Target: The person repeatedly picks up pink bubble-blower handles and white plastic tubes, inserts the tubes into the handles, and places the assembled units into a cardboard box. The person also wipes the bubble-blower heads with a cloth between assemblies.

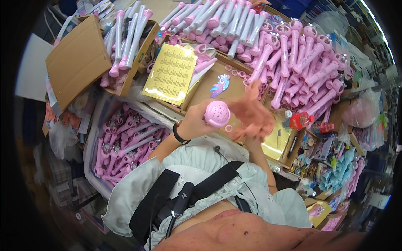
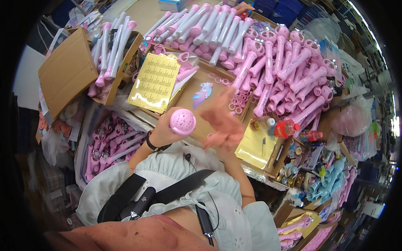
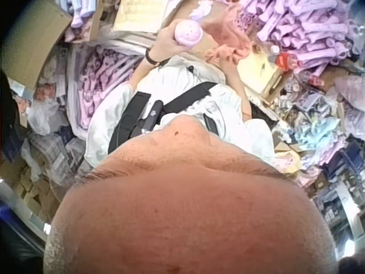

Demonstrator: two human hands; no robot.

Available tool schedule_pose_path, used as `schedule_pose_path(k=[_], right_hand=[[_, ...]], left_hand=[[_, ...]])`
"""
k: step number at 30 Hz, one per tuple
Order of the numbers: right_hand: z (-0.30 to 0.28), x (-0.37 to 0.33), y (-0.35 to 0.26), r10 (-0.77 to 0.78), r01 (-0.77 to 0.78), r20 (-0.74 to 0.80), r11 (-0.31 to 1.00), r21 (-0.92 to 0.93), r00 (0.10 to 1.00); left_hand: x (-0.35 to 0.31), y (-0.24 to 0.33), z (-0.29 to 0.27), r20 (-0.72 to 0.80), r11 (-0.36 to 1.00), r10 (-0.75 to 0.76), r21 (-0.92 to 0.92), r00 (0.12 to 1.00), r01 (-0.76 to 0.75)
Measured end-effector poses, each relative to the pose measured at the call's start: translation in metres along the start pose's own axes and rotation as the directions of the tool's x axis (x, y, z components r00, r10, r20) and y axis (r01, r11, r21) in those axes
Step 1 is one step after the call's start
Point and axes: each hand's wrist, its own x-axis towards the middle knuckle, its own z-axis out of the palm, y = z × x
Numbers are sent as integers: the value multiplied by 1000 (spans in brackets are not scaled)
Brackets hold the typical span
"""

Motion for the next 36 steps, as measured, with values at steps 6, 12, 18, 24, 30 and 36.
schedule_pose_path(k=[6, 12, 18, 24, 30, 36], right_hand=[[27, 58, -60, -408, 426, 164, 899, -96, 898], [34, 49, -71, 362, -384, 134, 821, 423, 923], [24, 36, -65, 582, -428, 86, 482, 765, 809], [18, 13, -40, 620, -440, -3, 561, 701, 785], [3, -9, -38, 411, -376, -150, 901, 217, 899], [-3, -14, -50, 420, -438, -144, 889, -130, 896]], left_hand=[[7, -7, 6, 148, 963, 196, 156, 969, -218], [5, -11, 8, 130, 784, 356, 498, 925, -371], [1, -9, 18, 92, 891, 423, 139, 901, -433], [-1, -12, 9, 141, 938, 283, -247, 949, -243], [4, -7, 8, 97, 899, 426, -152, 899, -410], [2, 0, 12, 80, 891, 448, -119, 891, -437]])
